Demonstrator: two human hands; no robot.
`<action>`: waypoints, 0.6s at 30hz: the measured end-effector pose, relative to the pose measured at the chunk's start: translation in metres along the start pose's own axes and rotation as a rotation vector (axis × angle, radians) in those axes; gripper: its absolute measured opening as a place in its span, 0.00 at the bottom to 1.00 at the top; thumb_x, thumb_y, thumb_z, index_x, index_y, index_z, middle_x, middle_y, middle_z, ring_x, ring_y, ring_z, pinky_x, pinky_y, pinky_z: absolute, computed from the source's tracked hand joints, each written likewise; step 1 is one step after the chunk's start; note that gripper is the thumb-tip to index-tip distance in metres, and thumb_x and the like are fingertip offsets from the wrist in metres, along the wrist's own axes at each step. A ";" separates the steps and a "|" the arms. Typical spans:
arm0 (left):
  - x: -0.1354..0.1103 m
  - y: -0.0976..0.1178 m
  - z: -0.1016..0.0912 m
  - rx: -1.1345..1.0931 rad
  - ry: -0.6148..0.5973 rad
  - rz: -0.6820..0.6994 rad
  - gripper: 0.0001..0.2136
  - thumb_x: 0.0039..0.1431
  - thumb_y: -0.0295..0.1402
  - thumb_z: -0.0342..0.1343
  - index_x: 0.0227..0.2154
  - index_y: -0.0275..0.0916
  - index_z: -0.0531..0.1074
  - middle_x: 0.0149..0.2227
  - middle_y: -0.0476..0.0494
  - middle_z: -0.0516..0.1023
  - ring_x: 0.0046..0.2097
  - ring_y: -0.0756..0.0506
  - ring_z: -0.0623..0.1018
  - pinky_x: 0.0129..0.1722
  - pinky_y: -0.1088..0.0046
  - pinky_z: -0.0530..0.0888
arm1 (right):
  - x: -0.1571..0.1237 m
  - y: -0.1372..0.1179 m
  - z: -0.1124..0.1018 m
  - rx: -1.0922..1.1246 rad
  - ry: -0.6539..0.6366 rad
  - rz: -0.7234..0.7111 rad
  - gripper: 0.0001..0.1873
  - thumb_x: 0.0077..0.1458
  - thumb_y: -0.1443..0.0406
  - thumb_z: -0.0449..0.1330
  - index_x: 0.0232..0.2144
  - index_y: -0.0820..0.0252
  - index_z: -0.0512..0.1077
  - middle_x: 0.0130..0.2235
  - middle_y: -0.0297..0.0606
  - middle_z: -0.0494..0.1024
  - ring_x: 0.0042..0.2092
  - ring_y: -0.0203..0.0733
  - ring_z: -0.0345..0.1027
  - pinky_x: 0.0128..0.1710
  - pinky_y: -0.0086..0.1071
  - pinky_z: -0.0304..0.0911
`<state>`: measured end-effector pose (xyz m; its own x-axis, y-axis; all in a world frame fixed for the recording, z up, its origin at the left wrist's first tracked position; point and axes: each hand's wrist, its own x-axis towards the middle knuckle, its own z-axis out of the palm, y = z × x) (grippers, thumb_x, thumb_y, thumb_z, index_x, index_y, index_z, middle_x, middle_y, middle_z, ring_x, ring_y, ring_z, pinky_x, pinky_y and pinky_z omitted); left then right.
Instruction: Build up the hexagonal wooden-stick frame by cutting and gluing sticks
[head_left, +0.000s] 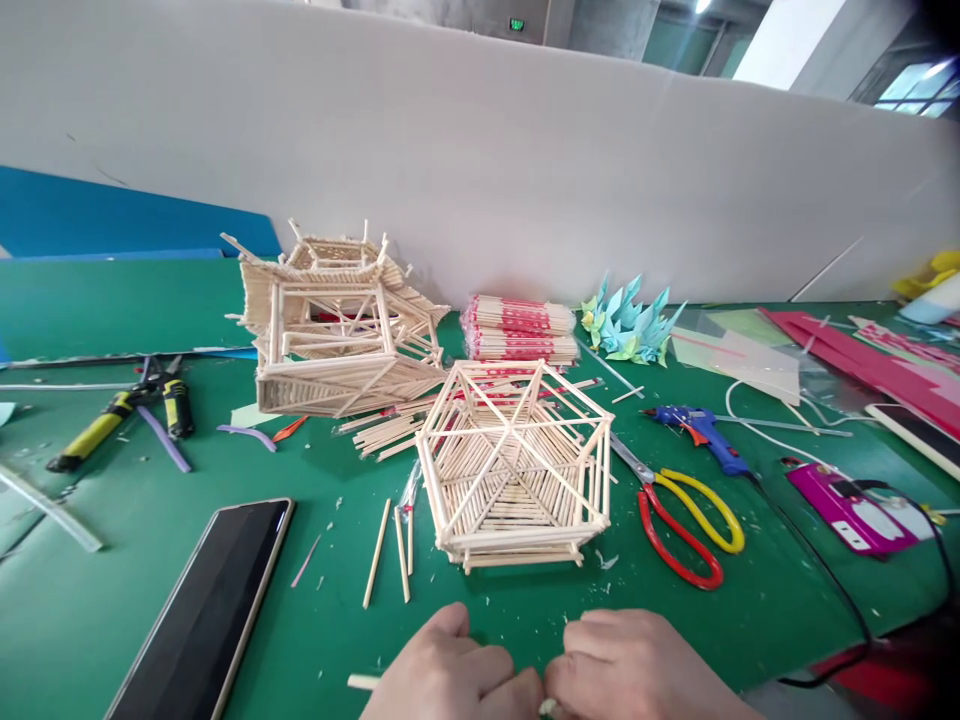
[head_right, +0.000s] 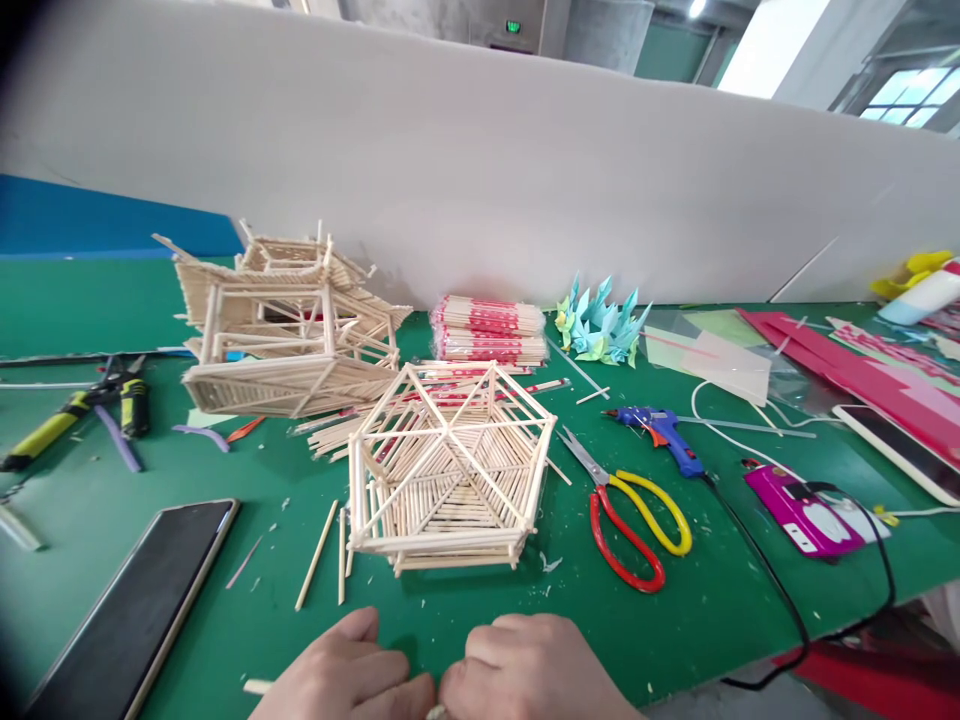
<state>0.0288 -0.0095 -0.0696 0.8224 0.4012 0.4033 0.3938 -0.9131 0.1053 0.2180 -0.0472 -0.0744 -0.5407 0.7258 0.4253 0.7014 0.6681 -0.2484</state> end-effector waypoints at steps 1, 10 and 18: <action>0.000 0.000 0.001 0.005 0.024 0.004 0.15 0.61 0.23 0.39 0.19 0.41 0.60 0.13 0.57 0.64 0.14 0.52 0.60 0.22 0.72 0.53 | 0.001 0.000 -0.002 0.011 -0.033 0.008 0.26 0.65 0.61 0.35 0.17 0.58 0.56 0.16 0.28 0.60 0.18 0.32 0.52 0.18 0.29 0.43; 0.010 0.002 0.001 0.171 0.036 -0.254 0.12 0.52 0.19 0.40 0.28 0.38 0.67 0.17 0.50 0.69 0.16 0.47 0.65 0.20 0.71 0.58 | 0.011 -0.007 -0.020 -0.043 -0.315 0.367 0.12 0.55 0.73 0.46 0.27 0.57 0.66 0.26 0.34 0.71 0.27 0.39 0.68 0.23 0.30 0.57; 0.004 0.014 0.005 -0.068 0.149 -0.378 0.12 0.61 0.25 0.39 0.31 0.40 0.67 0.18 0.52 0.70 0.18 0.48 0.67 0.20 0.73 0.62 | -0.038 0.031 -0.011 -0.154 -0.091 0.526 0.15 0.61 0.65 0.44 0.35 0.56 0.71 0.32 0.35 0.78 0.30 0.40 0.73 0.25 0.30 0.64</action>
<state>0.0397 -0.0200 -0.0707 0.5546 0.6987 0.4518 0.6244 -0.7084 0.3291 0.2652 -0.0560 -0.0890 -0.1324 0.9709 0.1997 0.9437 0.1851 -0.2743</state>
